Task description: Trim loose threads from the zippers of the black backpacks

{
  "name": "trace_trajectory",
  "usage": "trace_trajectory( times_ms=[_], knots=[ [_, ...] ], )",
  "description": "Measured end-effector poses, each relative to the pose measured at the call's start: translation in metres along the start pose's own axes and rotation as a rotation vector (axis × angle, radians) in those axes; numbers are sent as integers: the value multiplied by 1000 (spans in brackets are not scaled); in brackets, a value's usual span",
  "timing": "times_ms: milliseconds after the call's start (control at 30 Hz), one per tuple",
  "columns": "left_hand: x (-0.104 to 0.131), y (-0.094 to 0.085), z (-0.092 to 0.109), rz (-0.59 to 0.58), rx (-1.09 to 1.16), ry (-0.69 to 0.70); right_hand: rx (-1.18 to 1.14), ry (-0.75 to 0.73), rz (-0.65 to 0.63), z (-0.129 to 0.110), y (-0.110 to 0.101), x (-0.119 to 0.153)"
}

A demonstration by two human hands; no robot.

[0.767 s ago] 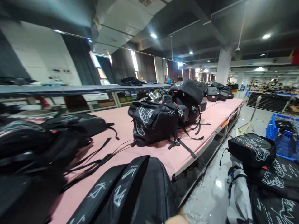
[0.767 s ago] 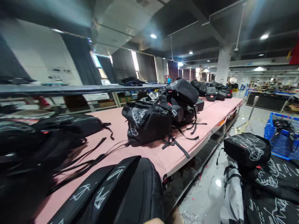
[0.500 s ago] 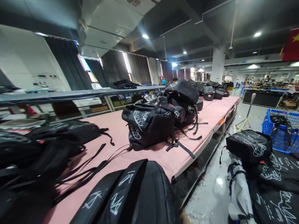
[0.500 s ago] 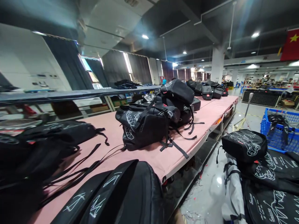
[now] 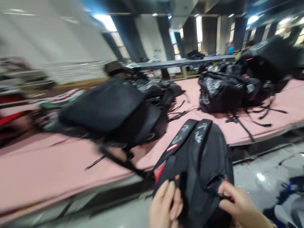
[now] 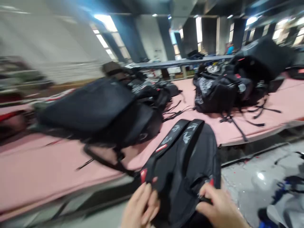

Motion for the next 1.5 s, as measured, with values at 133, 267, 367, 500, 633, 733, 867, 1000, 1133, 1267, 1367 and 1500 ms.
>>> trace_trajectory(
  times_ms=[133, 267, 367, 500, 633, 733, 867, 1000, 1133, 1267, 1367, 1500],
  knots=[
    [7, 10, -19, -101, 98, -117, -4, -101, 153, -7, -14, -2],
    [16, 15, -29, -135, 50, -84, 53, -300, 157, -31, -13, -7],
    [21, 16, -31, -164, 38, -93, 122, -453, 96, -42, -5, -17],
    [24, 18, -32, -177, -34, -121, 228, -542, 112, -39, 4, -27],
    [28, 19, -32, -205, -86, -120, 261, -598, 93, -36, 6, -28],
    [27, 18, -34, -199, -55, -138, 224, -584, 103, -35, 2, -25],
    [22, 17, -35, -188, 56, -161, 127, -425, 106, -30, -4, -21],
    [20, 19, -37, -210, 66, -169, 132, -399, 55, -28, -2, -20],
    [23, 21, -39, -209, 41, -178, 199, -466, 64, -28, -1, -22],
    [23, 20, -40, -200, 60, -169, 194, -526, 94, -30, -3, -21],
    [22, 20, -42, -211, 77, -165, 180, -475, 133, -31, -4, -20],
    [23, 23, -42, -240, 74, -183, 226, -463, 99, -34, -3, -19]
  ],
)
Point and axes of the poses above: each hand's wrist, its own x-axis away from the middle knuckle, its own y-axis out of the palm, z = x × y, the point moved 3 cm from there along -x, towards the middle knuckle
